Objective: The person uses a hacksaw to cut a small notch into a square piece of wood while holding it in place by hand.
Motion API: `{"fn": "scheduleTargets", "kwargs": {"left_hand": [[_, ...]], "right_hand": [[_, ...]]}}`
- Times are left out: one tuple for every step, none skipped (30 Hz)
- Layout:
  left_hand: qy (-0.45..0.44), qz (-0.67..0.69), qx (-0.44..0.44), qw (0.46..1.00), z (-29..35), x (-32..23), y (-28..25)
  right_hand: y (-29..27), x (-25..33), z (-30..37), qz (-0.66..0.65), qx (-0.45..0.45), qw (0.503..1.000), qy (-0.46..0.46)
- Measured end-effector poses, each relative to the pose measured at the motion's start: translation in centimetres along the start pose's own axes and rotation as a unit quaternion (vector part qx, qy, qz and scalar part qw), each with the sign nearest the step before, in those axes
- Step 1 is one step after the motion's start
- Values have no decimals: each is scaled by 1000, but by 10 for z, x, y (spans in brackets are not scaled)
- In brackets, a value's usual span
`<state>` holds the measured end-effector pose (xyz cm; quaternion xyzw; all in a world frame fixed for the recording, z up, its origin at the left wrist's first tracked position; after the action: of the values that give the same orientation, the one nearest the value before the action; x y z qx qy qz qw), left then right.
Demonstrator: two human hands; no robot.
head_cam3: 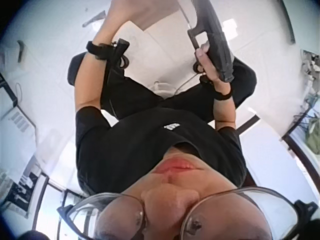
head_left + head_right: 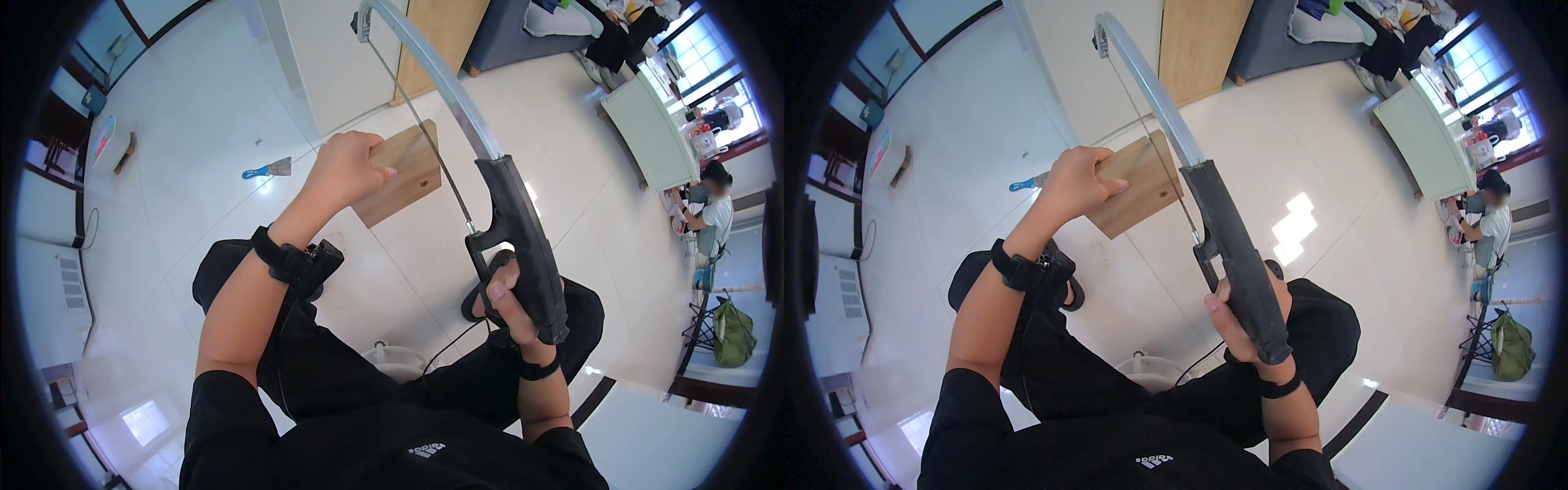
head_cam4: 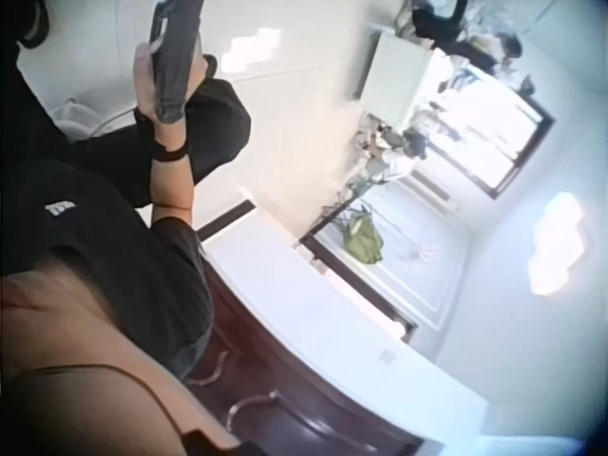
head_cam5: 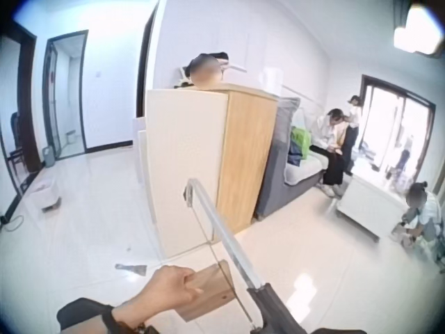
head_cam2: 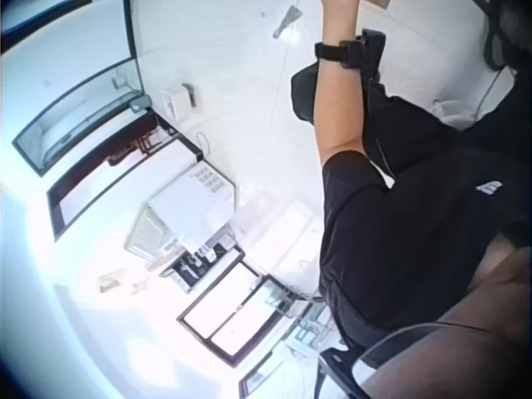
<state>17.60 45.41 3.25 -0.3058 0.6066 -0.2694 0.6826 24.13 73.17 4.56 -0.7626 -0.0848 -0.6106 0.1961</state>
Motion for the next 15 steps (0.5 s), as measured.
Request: {"fn": "scheduleTargets", "kwargs": {"left_hand": [[-8,6,10,1000,0,0,-2],[-16,12,20,1000,0,1,-2],[-24,19,27,999,1,2,-2],[-33,27,33,999,1,4,-1],[-42,34,40,998,2,6,0],[-35,37,39,998,1,7,0],[-28,41,37,998,0,8,0],[-21,44,36,998,0,9,1],[-14,57,35,998,0,9,0],[-8,69,34,997,1,9,-1],[-1,82,33,996,1,9,-1],[-3,90,42,995,1,10,-1],[-4,99,51,994,1,11,-2],[-5,107,60,992,2,12,-2],[-4,114,61,992,2,12,-2]], "right_hand": [[-1,1,-1,16,10,1000,-12],[-1,1,-1,31,19,999,-24],[0,2,-1,24,15,1000,-12],[-1,2,0,20,13,1000,-8],[-1,2,0,16,11,1000,-5],[-2,1,1,14,7,1000,0],[-3,0,2,0,8,1000,8],[-5,-3,3,-15,8,1000,17],[-6,-4,4,-29,7,999,25],[-8,-5,4,-45,12,999,26],[-9,-5,4,-62,17,998,27],[-9,-5,4,-79,22,996,28],[-8,-4,4,-91,18,995,25],[-7,-3,4,-103,15,994,22],[-7,-1,4,-115,11,993,20]]}}
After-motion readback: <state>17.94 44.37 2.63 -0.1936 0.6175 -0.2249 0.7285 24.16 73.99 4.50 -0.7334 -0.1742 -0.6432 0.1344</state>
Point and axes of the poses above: each hand's wrist, its own z-axis away from the middle knuckle, its own y-axis out of the palm, x = y × z, the point moved 3 cm from there along -z, towards the middle knuckle, and after that the axes turned 3 degrees about x, right-handed, at the moved point
